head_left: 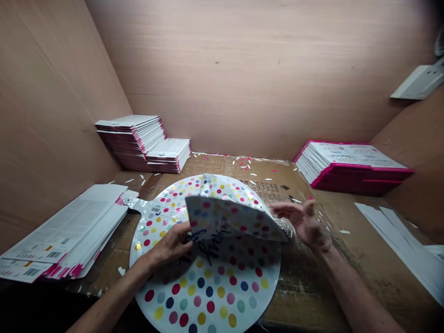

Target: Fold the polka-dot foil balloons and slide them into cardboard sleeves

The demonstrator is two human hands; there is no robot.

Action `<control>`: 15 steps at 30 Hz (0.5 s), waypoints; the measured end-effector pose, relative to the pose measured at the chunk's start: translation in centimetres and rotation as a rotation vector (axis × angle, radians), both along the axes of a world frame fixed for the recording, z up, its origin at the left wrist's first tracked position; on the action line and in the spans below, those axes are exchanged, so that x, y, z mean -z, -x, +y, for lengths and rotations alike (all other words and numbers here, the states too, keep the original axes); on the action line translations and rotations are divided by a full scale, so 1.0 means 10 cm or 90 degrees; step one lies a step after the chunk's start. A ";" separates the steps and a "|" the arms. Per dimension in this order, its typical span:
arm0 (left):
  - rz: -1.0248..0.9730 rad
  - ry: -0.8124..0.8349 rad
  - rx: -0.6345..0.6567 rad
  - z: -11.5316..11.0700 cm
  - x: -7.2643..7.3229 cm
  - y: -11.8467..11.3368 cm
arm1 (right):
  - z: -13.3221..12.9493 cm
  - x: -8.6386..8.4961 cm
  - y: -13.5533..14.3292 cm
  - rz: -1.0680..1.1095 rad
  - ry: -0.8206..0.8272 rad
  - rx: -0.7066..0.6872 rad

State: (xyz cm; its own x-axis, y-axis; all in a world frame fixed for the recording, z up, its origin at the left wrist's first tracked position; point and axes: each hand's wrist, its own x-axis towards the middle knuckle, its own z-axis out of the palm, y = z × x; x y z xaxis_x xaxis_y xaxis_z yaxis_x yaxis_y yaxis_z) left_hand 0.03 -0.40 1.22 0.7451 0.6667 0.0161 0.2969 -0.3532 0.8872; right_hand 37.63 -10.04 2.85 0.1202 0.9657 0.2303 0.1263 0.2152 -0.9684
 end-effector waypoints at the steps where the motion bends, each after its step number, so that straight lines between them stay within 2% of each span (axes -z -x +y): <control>1: 0.032 -0.042 0.024 -0.02 -0.02 0.02 | 0.04 -0.11 0.11 -0.050 -0.024 0.039; 2: 0.058 -0.089 0.045 -0.04 -0.04 0.03 | 0.11 -0.22 0.25 -0.122 -0.047 0.037; 3: 0.080 -0.138 0.062 -0.06 -0.06 0.03 | 0.18 -0.32 0.40 -0.202 -0.071 -0.009; 5: 0.108 -0.219 0.084 -0.06 -0.07 0.02 | 0.36 -0.46 0.66 -0.321 -0.107 -0.186; 7: 0.112 -0.270 0.103 -0.06 -0.06 0.00 | 0.50 -0.45 0.78 -0.411 -0.088 -0.335; 8: 0.106 -0.284 0.108 -0.05 -0.05 -0.01 | 0.53 -0.40 0.76 -0.447 -0.065 -0.369; 10: 0.089 -0.277 0.106 -0.03 -0.01 -0.02 | 0.46 -0.23 0.59 -0.476 -0.010 -0.344; 11: 0.083 -0.256 0.091 -0.02 0.01 -0.03 | 0.35 -0.13 0.47 -0.453 0.016 -0.297; 12: 0.082 -0.226 0.062 -0.01 0.03 -0.03 | 0.20 -0.05 0.35 -0.402 0.044 -0.243; 15: 0.079 -0.126 -0.060 0.02 0.07 -0.05 | -0.33 0.15 0.09 -0.286 0.098 -0.243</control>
State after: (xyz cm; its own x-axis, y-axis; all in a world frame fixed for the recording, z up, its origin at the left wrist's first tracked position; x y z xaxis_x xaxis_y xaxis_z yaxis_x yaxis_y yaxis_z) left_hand 0.52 -0.16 0.54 0.6846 0.7260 0.0650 0.4387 -0.4816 0.7587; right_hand 36.71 -13.30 1.32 -0.3176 0.9477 0.0321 0.4720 0.1874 -0.8615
